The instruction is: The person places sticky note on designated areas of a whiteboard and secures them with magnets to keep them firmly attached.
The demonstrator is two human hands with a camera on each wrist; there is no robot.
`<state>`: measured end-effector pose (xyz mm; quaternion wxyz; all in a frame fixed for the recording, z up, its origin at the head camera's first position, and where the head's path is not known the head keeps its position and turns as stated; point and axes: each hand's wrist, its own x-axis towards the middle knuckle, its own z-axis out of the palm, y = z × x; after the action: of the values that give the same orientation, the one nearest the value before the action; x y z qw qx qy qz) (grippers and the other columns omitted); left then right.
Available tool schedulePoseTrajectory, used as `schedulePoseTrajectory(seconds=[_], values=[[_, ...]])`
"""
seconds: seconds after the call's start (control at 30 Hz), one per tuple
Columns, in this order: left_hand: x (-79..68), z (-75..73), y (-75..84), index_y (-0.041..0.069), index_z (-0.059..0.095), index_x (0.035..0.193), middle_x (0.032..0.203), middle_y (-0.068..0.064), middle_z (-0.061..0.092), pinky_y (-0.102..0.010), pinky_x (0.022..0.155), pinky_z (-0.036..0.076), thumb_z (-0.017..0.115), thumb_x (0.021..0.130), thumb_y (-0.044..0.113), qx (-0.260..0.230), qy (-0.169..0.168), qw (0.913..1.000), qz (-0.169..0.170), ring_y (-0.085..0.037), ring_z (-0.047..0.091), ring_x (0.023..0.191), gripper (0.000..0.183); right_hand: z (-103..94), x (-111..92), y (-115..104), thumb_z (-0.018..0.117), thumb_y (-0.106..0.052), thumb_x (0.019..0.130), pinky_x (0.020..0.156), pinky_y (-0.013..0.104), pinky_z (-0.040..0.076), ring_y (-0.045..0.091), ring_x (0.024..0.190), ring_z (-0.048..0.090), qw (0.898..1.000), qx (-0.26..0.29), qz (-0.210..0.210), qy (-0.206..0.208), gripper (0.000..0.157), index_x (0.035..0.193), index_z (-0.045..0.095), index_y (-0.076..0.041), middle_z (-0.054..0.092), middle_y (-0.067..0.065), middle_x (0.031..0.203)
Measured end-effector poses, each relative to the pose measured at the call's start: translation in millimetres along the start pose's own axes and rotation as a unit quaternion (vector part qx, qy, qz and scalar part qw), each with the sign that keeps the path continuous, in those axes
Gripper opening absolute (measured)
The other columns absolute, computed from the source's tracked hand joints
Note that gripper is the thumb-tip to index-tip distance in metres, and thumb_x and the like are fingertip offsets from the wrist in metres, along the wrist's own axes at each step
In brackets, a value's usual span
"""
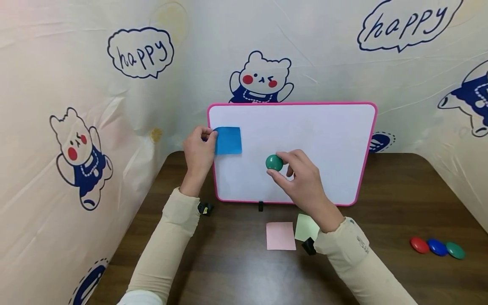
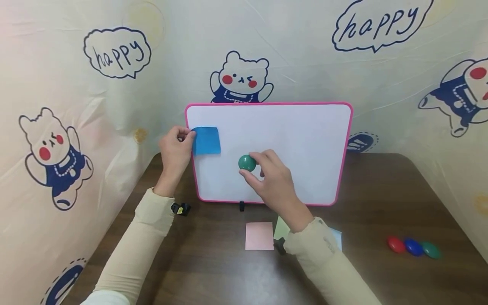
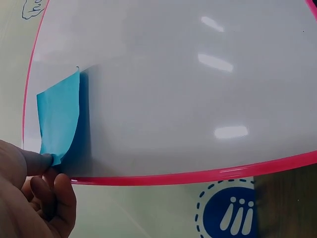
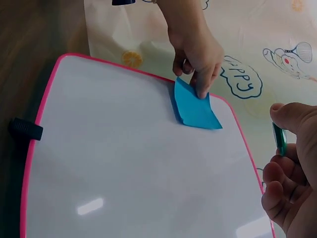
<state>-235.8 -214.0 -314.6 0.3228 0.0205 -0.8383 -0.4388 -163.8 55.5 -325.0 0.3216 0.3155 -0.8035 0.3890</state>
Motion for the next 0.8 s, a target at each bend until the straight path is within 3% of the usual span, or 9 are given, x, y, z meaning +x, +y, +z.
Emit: schedulePoseTrajectory(seconds=[0.27, 0.8], values=[[-1.6, 0.0, 0.9, 0.005, 0.068, 0.109, 0.101, -0.009, 0.069, -0.04, 0.081, 0.058, 0.066, 0.099, 0.03, 0.006, -0.002, 1.0, -0.007, -0.022, 0.062, 0.086, 0.028, 18.9, 17, -3, 0.085, -0.017, 0.084, 0.059, 0.029, 0.048, 0.02, 0.075, 0.053, 1.0, 0.0, 0.008, -0.02, 0.045, 0.12, 0.067, 0.002, 0.058, 0.009, 0.102], [-0.8, 1.1, -2.0, 0.005, 0.068, 0.109, 0.1, -0.008, 0.069, -0.037, 0.08, 0.058, 0.067, 0.099, 0.033, 0.008, 0.005, 0.9999, -0.011, -0.021, 0.062, 0.085, 0.029, 60.3, 52, -12, 0.083, -0.025, 0.087, 0.064, 0.027, 0.052, 0.02, 0.078, 0.055, 0.999, -0.023, -0.015, -0.02, 0.048, 0.124, 0.066, 0.002, 0.06, 0.012, 0.106]])
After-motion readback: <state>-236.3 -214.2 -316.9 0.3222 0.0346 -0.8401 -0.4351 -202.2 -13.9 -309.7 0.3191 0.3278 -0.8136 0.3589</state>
